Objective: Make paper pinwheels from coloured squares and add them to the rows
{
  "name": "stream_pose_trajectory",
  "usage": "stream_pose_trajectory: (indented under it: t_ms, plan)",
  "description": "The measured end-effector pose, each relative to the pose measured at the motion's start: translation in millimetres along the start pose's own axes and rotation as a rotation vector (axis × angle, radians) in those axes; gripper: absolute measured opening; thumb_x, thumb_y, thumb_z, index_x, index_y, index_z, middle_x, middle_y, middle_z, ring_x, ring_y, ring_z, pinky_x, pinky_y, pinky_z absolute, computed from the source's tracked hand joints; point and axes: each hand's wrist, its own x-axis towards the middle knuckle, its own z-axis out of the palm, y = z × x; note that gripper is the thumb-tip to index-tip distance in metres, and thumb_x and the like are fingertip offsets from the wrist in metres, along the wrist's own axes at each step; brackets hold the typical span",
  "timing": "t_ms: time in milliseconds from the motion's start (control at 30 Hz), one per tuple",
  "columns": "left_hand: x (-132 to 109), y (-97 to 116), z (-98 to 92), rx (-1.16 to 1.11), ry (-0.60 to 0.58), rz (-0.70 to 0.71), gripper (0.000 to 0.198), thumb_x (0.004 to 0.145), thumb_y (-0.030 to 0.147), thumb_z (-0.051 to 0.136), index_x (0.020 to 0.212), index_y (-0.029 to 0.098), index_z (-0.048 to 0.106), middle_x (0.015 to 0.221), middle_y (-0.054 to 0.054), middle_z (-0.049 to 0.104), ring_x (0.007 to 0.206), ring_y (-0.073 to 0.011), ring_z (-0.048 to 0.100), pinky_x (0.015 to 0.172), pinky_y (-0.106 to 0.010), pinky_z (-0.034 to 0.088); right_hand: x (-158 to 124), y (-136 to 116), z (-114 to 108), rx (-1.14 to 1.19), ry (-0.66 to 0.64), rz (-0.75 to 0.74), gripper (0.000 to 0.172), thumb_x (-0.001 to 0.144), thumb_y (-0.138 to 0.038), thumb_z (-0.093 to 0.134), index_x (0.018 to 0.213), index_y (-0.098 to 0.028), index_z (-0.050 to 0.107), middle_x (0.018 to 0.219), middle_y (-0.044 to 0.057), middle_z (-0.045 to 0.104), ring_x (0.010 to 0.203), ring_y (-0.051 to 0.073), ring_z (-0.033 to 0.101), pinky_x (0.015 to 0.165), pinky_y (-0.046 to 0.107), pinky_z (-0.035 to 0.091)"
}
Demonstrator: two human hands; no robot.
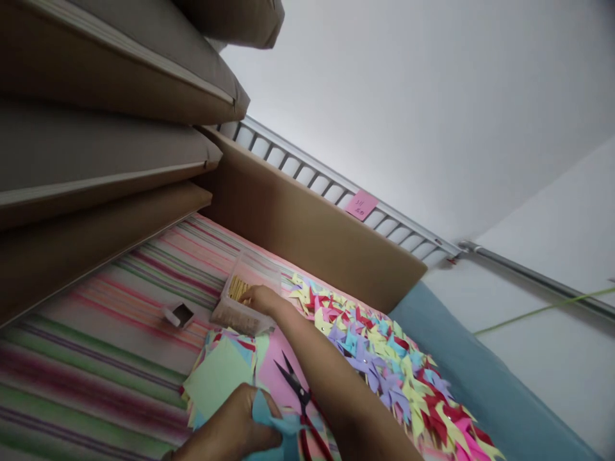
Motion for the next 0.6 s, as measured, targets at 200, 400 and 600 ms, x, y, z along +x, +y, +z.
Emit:
stream_pose_trajectory:
  t_ms: [200, 400, 600]
  plan:
    - [-1.0, 3.3, -1.8, 0.051, -0.028, -0.032, 0.006, 0.052, 0.015, 0.063, 0.058, 0.014, 0.067, 0.047, 0.005, 0.050, 0.048, -0.0092, 0.037, 0.046, -0.022, 0.026, 16.9, 0.5, 9.9, -0.174, -0.128, -0.071, 0.023, 0.090, -0.032, 0.054, 0.106, -0.017, 0.059, 0.111, 0.006, 0.060, 0.096, 0.019, 0.060, 0.083, 0.039, 0.050]
    - [2.0, 5.3, 1.8, -0.001, -0.006, -0.011, 0.005, 0.053, 0.017, 0.066, 0.055, 0.014, 0.061, 0.046, 0.006, 0.046, 0.047, -0.0085, 0.036, 0.045, -0.022, 0.025, 16.9, 5.6, 6.5, -0.121, 0.064, -0.108, 0.011, 0.080, -0.017, 0.064, 0.090, -0.017, 0.069, 0.100, 0.006, 0.065, 0.095, 0.020, 0.059, 0.086, 0.032, 0.044]
    - [1.0, 7.4, -4.3, -0.129, 0.056, -0.007, 0.027, 0.053, 0.036, 0.075, 0.060, 0.015, 0.061, 0.046, 0.004, 0.052, 0.045, -0.0107, 0.042, 0.046, -0.024, 0.031, -10.1, -8.2, -31.8, 0.082, 0.426, -0.035, 0.013, 0.081, -0.012, 0.057, 0.087, -0.016, 0.068, 0.092, 0.008, 0.066, 0.095, 0.021, 0.057, 0.086, 0.032, 0.041]
